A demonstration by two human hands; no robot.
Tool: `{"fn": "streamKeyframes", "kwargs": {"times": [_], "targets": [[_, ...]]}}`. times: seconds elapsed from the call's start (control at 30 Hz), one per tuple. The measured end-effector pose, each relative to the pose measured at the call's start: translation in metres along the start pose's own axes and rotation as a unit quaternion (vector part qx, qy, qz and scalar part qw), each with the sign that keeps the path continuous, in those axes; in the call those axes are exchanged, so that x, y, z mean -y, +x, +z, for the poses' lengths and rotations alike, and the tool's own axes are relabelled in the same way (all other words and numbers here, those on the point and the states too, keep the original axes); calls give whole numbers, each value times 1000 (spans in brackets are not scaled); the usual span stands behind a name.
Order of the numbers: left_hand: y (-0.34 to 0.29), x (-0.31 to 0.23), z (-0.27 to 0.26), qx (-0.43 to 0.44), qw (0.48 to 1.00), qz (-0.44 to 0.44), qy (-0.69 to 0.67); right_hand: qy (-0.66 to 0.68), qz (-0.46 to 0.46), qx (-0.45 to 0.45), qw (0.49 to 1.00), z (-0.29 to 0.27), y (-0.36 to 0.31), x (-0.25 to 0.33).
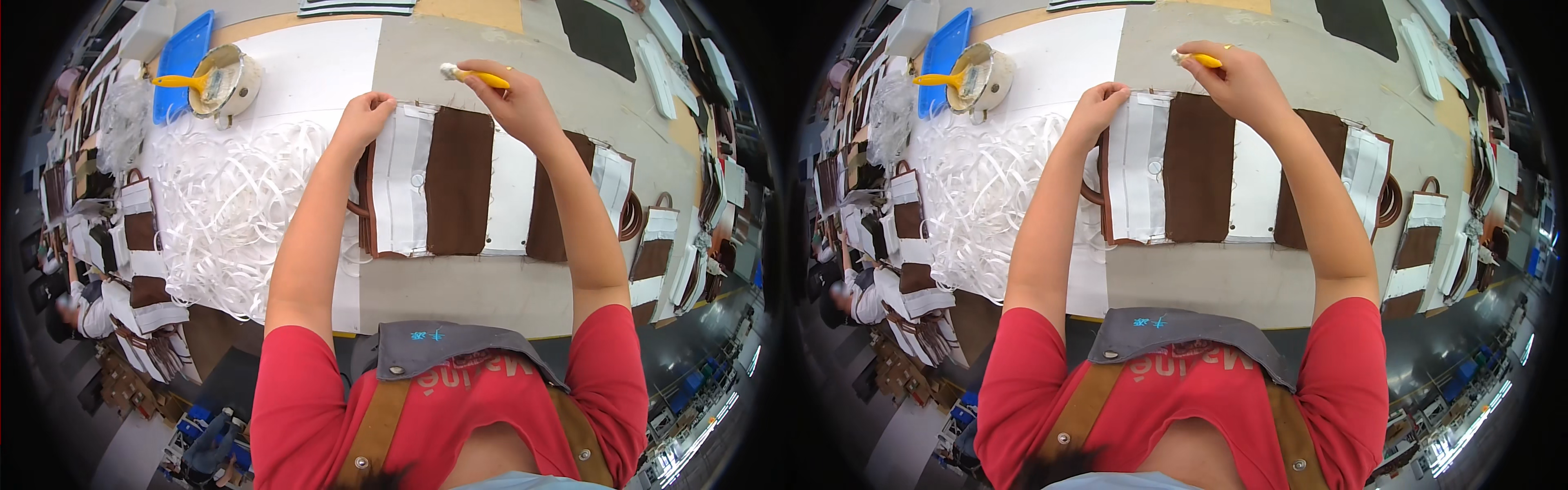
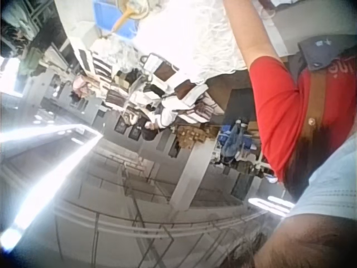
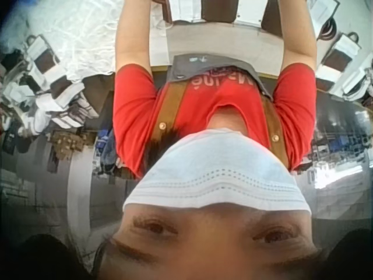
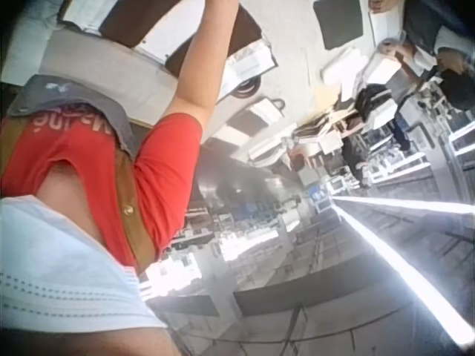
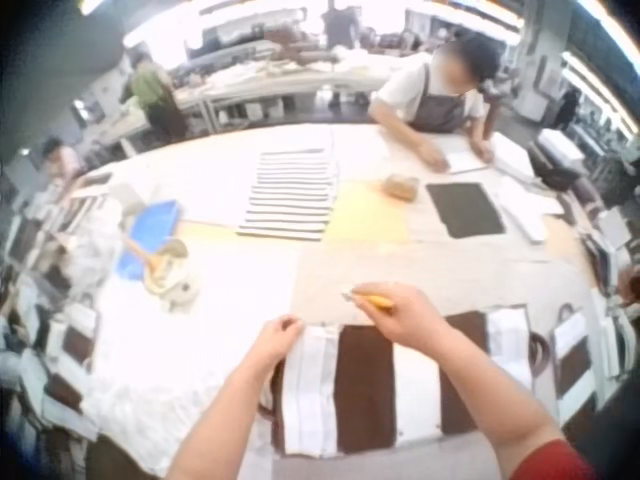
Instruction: The person applies white adhesive to the edges of brown fabric bag components using a yellow brush. They work on multiple bag sections laid out on a table, smoothing the fabric and ensuring the adhesive is evenly distributed along the seams.
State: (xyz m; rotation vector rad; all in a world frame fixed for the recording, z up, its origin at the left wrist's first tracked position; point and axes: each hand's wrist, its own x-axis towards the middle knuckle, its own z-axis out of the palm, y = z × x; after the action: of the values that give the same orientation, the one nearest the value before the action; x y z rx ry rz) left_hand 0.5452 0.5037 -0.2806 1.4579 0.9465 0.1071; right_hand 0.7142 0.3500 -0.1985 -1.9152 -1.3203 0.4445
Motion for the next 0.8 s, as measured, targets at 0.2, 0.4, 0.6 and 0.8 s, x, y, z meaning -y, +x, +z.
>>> {"fn": "streamKeyframes", "kwargs": {"times": [0.2, 0.4, 0.6, 0.8], "targets": [[8, 5, -3, 42, 990, -66, -117, 296, 160, 24, 942, 10, -14, 5], [8, 5, -6, 60, 981, -87, -162, 238, 131, 58, 961, 19, -20, -4], [7, 3, -6, 55, 980, -98, -166, 173, 122, 27, 977, 6, -24, -17], [9, 7, -8, 69, 977, -93, -181, 156, -6, 46, 987, 30, -20, 13]]}}
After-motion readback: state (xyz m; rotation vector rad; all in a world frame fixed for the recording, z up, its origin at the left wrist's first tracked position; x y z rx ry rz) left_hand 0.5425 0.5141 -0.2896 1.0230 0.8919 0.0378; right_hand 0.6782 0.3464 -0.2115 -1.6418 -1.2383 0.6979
